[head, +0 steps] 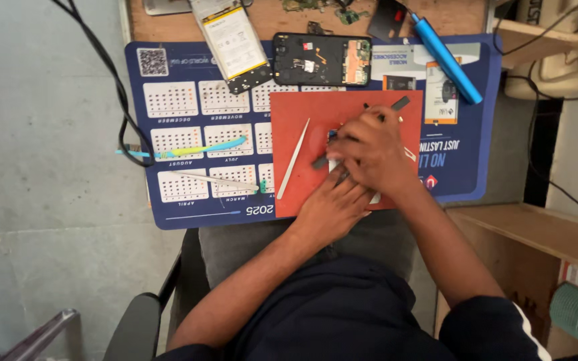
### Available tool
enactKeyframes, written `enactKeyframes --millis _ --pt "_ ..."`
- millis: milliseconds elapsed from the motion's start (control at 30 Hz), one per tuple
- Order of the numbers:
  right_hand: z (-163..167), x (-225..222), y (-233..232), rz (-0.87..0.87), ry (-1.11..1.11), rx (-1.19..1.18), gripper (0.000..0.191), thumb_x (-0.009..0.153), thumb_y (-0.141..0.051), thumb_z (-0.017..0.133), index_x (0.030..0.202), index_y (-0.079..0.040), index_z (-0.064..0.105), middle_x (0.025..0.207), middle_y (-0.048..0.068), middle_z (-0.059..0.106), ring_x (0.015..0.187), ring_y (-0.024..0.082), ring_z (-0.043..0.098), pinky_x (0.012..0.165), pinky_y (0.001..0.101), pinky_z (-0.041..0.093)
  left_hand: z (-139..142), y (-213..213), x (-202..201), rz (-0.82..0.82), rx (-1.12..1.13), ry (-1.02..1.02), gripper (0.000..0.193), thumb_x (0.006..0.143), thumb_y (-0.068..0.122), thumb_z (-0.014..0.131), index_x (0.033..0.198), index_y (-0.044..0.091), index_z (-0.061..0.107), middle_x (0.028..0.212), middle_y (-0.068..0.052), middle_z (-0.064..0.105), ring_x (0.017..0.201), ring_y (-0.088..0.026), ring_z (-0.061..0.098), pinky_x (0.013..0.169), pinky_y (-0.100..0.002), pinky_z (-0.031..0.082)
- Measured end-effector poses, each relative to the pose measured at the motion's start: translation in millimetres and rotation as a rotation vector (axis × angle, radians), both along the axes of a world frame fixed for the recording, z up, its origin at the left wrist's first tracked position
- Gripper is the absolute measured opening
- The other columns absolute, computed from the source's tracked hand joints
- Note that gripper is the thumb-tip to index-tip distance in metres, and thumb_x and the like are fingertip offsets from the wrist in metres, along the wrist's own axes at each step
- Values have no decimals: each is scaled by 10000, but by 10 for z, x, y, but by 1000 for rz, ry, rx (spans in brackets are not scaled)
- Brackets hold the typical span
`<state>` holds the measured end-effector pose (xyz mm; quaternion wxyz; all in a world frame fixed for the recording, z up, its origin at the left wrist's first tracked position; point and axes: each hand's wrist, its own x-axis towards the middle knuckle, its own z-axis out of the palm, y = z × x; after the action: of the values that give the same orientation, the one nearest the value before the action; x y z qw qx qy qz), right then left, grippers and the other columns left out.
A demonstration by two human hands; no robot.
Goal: The person uses a hot air gun and tweezers to remove a small component from a circuit board. They then use a soldering iron to work on the same board, followed by a brief inspection of the removed component.
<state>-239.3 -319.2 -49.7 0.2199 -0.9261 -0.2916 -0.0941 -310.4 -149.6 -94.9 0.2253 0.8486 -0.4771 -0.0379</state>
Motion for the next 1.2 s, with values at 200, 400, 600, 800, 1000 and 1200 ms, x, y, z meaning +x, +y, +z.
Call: enactKeyframes --millis 200,400,600,800,1000,1200 --pt "-99 23 -3 -15 -91 -32 210 725 -117 774 874 -265 764 947 -23 641 1006 225 603 1001 513 392 -3 10 -16 30 -59 -4 627 946 392 656 1463 61 527 1535 -79 500 1468 -243 409 1253 -523 287" --pt "-164 24 -34 -144 -21 46 170 812 -101 779 898 -244 751 1024 -50 657 1094 225 602 1044 496 381 41 16 7 60 -80 -44 640 918 384 662 1454 56 546 1505 -78 527 1451 -241 425 1229 -505 306" --pt "-72 38 -20 -220 45 86 153 804 -131 802 908 -241 780 952 -42 643 981 205 588 1005 465 372 72 18 18 45 -75 -23 647 912 383 667 1456 57 540 1514 -81 523 1453 -235 429 1238 -495 308" --pt "-46 62 -31 -177 9 94 169 809 -137 814 938 -238 777 978 -30 632 1002 201 589 988 450 372 64 12 21 40 -69 -35 662 920 384 663 1475 48 529 1538 -82 506 1450 -230 425 1232 -492 295" --pt "-144 30 -62 -143 -5 50 214 760 -79 766 902 -238 754 1028 -60 647 1061 204 583 1039 466 375 80 7 28 28 -53 -12 657 928 395 664 1473 55 527 1532 -76 504 1458 -228 415 1251 -494 292" --pt "-145 21 -59 -107 -43 5 278 703 -60 743 890 -264 768 987 -44 640 1026 231 580 1008 477 360 111 13 35 19 -31 -12 660 926 395 664 1469 49 519 1537 -83 499 1464 -234 408 1243 -491 300"
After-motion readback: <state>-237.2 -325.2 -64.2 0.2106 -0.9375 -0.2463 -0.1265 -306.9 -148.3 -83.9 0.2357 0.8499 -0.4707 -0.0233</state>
